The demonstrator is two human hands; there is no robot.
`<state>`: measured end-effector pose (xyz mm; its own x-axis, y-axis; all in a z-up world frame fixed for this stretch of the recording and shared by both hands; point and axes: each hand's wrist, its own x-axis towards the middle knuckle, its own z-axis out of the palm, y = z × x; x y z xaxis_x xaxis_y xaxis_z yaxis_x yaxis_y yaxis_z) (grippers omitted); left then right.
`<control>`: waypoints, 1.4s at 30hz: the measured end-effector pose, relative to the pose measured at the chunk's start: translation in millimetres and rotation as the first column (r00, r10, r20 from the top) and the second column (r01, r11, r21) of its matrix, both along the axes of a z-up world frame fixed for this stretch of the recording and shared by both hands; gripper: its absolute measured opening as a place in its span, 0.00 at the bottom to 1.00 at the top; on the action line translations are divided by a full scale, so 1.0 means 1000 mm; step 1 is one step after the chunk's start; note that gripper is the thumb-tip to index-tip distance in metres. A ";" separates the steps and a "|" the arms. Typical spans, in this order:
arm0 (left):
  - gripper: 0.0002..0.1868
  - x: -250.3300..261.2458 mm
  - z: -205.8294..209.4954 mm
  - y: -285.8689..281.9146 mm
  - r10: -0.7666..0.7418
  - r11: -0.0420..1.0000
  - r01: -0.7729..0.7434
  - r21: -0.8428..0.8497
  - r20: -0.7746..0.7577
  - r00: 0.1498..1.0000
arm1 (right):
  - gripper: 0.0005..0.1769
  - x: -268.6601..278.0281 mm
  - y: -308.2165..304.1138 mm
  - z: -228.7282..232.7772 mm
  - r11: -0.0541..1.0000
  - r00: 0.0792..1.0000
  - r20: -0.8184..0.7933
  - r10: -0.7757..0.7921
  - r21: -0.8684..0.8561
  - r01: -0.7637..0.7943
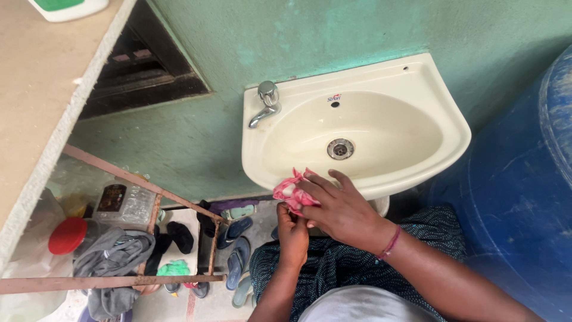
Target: The person washes a pink cloth in a white sink using a pink sponge. They scrub the cloth against the sink surface, rinse it under the faucet, and wring it out repeatedly.
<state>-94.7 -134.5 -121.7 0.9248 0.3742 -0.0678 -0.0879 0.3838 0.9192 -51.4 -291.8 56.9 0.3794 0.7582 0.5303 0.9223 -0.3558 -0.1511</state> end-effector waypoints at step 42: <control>0.33 0.058 0.123 -0.142 -0.371 -0.413 -0.218 0.884 0.056 0.927 | 0.26 0.050 -0.135 -0.099 0.684 0.787 -0.106 -0.607 0.434 0.586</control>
<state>-36.8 -276.0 1.6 0.7964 -0.4410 0.4140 -0.4453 -0.8906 -0.0921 -1.7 -426.9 -42.5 0.6420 0.0738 0.7631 0.5462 -0.7425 -0.3878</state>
